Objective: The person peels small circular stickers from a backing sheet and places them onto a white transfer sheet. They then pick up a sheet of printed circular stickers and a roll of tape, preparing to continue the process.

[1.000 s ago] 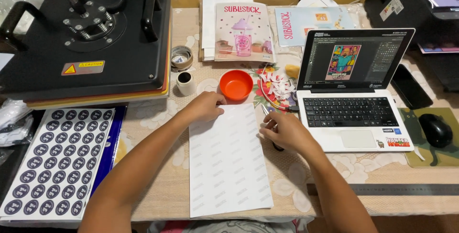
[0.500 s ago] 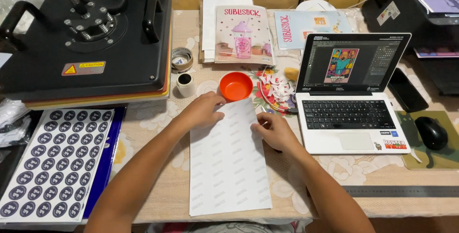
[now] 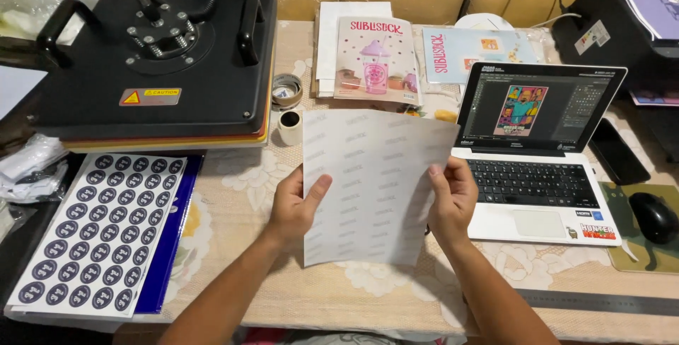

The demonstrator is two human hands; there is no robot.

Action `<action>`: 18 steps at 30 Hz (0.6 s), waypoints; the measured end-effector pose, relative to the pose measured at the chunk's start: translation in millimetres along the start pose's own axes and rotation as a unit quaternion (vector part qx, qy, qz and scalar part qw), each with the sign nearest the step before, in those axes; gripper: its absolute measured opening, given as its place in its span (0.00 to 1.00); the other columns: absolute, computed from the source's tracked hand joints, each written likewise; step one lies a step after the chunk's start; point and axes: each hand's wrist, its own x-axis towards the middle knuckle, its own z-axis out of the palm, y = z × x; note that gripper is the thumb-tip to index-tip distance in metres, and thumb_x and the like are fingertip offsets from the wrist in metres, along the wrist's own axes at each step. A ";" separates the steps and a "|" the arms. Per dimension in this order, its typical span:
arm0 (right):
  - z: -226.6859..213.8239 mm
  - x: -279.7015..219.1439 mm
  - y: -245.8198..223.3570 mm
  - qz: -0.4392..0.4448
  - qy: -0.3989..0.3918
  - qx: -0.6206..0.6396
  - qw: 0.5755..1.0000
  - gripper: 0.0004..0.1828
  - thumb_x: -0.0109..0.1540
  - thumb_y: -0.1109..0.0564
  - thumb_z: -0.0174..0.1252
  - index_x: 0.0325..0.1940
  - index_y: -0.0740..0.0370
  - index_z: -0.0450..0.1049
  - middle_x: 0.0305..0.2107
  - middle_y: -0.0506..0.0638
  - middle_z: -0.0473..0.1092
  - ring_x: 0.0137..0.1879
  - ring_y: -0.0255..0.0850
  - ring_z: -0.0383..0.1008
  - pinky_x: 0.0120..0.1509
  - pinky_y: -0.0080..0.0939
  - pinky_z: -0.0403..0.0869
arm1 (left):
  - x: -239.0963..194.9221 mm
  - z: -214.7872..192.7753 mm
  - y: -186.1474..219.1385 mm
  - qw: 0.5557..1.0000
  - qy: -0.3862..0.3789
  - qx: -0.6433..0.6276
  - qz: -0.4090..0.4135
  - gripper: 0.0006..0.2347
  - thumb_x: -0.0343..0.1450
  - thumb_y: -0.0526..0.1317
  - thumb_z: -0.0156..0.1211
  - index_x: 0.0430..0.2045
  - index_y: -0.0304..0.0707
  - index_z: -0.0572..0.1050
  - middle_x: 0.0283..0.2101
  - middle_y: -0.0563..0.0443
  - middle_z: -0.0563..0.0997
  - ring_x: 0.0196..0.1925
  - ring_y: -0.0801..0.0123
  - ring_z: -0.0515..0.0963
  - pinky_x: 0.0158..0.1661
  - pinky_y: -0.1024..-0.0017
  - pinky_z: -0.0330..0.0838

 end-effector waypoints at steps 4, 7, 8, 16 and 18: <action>-11.6 2.0 15.3 -0.165 0.032 0.029 0.985 0.06 0.76 0.61 0.58 0.56 0.62 0.70 0.35 0.46 0.72 0.42 0.31 0.71 0.55 0.37 0.75 | -9.6 -4.1 -7.4 0.975 -0.004 0.125 0.181 0.07 0.79 0.35 0.66 0.31 0.32 0.80 0.22 0.41 0.83 0.22 0.67 0.78 0.25 0.67 0.80; 4.5 5.1 -13.7 -0.243 0.021 -0.027 0.969 0.14 0.72 0.64 0.61 0.60 0.67 0.68 0.38 0.51 0.72 0.43 0.39 0.77 0.57 0.43 0.77 | -12.6 -17.6 -67.7 0.903 0.032 0.198 0.380 0.05 0.73 0.33 0.74 0.34 0.32 0.83 0.26 0.50 0.86 0.21 0.60 0.84 0.27 0.68 0.83; 8.1 2.8 -4.4 -0.243 0.020 -0.026 0.969 0.14 0.72 0.64 0.61 0.60 0.67 0.68 0.38 0.51 0.72 0.43 0.39 0.77 0.57 0.43 0.77 | -10.9 -12.8 -53.0 0.903 0.032 0.199 0.380 0.05 0.73 0.33 0.74 0.34 0.32 0.83 0.26 0.50 0.86 0.21 0.60 0.84 0.27 0.68 0.83; 29.5 -3.8 -22.2 -0.199 -0.105 -0.018 0.974 0.17 0.66 0.67 0.65 0.60 0.70 0.78 0.42 0.54 0.80 0.51 0.39 0.79 0.64 0.53 0.79 | -16.5 -6.6 -54.2 0.958 0.003 0.136 0.252 0.06 0.78 0.33 0.66 0.36 0.25 0.81 0.27 0.36 0.85 0.26 0.54 0.88 0.29 0.58 0.83; 29.8 -1.0 -27.2 -0.194 -0.109 -0.028 0.975 0.18 0.67 0.66 0.64 0.61 0.71 0.78 0.44 0.55 0.80 0.52 0.39 0.78 0.66 0.55 0.78 | -14.0 -4.9 -40.6 0.960 -0.002 0.135 0.245 0.06 0.78 0.33 0.65 0.34 0.25 0.80 0.25 0.37 0.83 0.24 0.57 0.85 0.28 0.60 0.82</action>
